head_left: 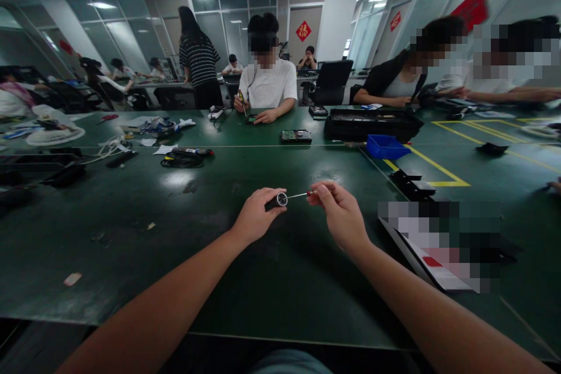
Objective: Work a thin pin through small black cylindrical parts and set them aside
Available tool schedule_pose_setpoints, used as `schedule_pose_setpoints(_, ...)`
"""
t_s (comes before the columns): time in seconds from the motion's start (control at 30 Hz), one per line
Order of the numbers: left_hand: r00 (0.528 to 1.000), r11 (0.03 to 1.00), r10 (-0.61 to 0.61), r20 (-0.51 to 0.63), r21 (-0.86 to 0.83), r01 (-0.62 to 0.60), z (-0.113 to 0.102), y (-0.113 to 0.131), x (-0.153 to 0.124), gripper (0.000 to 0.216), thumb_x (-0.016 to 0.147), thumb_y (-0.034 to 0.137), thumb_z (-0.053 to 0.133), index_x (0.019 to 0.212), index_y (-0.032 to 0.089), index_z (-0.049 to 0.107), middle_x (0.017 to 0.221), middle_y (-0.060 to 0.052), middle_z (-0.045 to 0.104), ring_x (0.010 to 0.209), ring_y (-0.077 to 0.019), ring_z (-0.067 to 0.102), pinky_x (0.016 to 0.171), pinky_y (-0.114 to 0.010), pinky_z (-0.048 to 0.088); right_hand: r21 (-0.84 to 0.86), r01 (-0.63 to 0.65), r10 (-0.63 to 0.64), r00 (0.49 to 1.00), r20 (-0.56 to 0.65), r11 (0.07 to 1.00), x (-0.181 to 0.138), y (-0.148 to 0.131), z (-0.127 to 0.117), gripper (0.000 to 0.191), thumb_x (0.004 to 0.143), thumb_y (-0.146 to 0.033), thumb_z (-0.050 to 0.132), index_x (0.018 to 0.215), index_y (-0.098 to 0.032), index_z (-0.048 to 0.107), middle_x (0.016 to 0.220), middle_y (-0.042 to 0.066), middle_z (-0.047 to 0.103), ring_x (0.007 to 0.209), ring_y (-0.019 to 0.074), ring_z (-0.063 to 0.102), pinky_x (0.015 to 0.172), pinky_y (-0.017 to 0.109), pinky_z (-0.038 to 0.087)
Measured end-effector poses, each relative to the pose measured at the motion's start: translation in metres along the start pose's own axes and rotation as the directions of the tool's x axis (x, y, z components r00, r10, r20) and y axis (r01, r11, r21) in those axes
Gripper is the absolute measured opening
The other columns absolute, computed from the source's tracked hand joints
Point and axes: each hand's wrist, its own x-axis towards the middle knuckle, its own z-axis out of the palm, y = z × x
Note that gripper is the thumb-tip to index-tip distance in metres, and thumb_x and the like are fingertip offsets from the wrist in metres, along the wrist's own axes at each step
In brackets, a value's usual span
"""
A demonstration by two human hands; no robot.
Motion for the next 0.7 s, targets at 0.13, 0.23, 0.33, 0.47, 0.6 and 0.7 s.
schedule_pose_setpoints(0.13,0.997,0.997,0.074,-0.034,-0.014,-0.075,-0.003,-0.001,0.003,0.040,0.088,0.017,0.069,0.127,0.025,0.064,0.124,-0.004,0.066,0.118,-0.0211,0.058,0.106,-0.040,0.043,0.290,-0.149,0.158,0.987,-0.009,0.945,0.005,0.005,0.002,0.030,0.085,-0.050,0.066,0.092,-0.022,0.067,0.086,0.003,0.067,0.077,0.0175,0.064,0.082,0.039,0.055)
schedule_pose_setpoints(0.23,0.994,0.993,0.110,0.009,0.039,-0.110,-0.007,-0.003,0.007,0.041,0.087,0.016,0.069,0.126,0.026,0.064,0.121,-0.004,0.067,0.115,-0.0212,0.058,0.104,-0.041,0.044,0.419,-0.257,0.274,0.961,0.020,0.871,0.007,0.007,0.002,0.027,0.081,-0.048,0.071,0.084,-0.021,0.066,0.078,0.000,0.063,0.069,0.0149,0.059,0.080,0.038,0.056)
schedule_pose_setpoints(0.33,0.997,0.993,0.054,0.059,0.102,-0.060,-0.008,-0.005,0.008,0.041,0.087,0.016,0.069,0.126,0.027,0.065,0.119,-0.004,0.068,0.113,-0.0228,0.058,0.101,-0.043,0.045,0.406,-0.284,0.318,0.948,-0.018,0.869,0.009,0.010,0.001,0.025,0.081,-0.045,0.072,0.079,-0.021,0.065,0.073,-0.001,0.060,0.065,0.0136,0.056,0.078,0.037,0.057)
schedule_pose_setpoints(0.47,0.996,0.994,0.006,0.090,0.105,-0.016,-0.007,-0.007,0.006,0.042,0.087,0.019,0.069,0.128,0.026,0.065,0.121,-0.005,0.067,0.114,-0.0237,0.057,0.100,-0.043,0.045,0.289,-0.219,0.255,0.963,-0.092,0.932,0.008,0.017,0.000,0.024,0.085,-0.046,0.067,0.087,-0.022,0.065,0.079,0.000,0.063,0.072,0.0154,0.060,0.079,0.036,0.055)
schedule_pose_setpoints(0.6,0.995,0.994,-0.001,0.097,0.109,-0.010,-0.008,-0.007,0.005,0.043,0.088,0.019,0.068,0.130,0.027,0.064,0.122,-0.005,0.066,0.115,-0.0238,0.056,0.102,-0.044,0.044,0.198,-0.162,0.181,0.980,-0.082,0.967,0.008,0.018,-0.001,0.027,0.089,-0.048,0.062,0.093,-0.022,0.064,0.085,0.002,0.065,0.077,0.0171,0.062,0.080,0.037,0.054)
schedule_pose_setpoints(0.7,0.994,0.994,-0.007,0.105,0.112,-0.005,-0.007,-0.005,0.005,0.045,0.088,0.019,0.069,0.131,0.027,0.063,0.122,-0.005,0.066,0.115,-0.0234,0.056,0.103,-0.043,0.044,0.086,-0.109,0.114,0.992,-0.049,0.990,0.007,0.017,-0.002,0.029,0.092,-0.050,0.058,0.097,-0.022,0.063,0.088,0.003,0.067,0.079,0.0185,0.064,0.079,0.038,0.053)
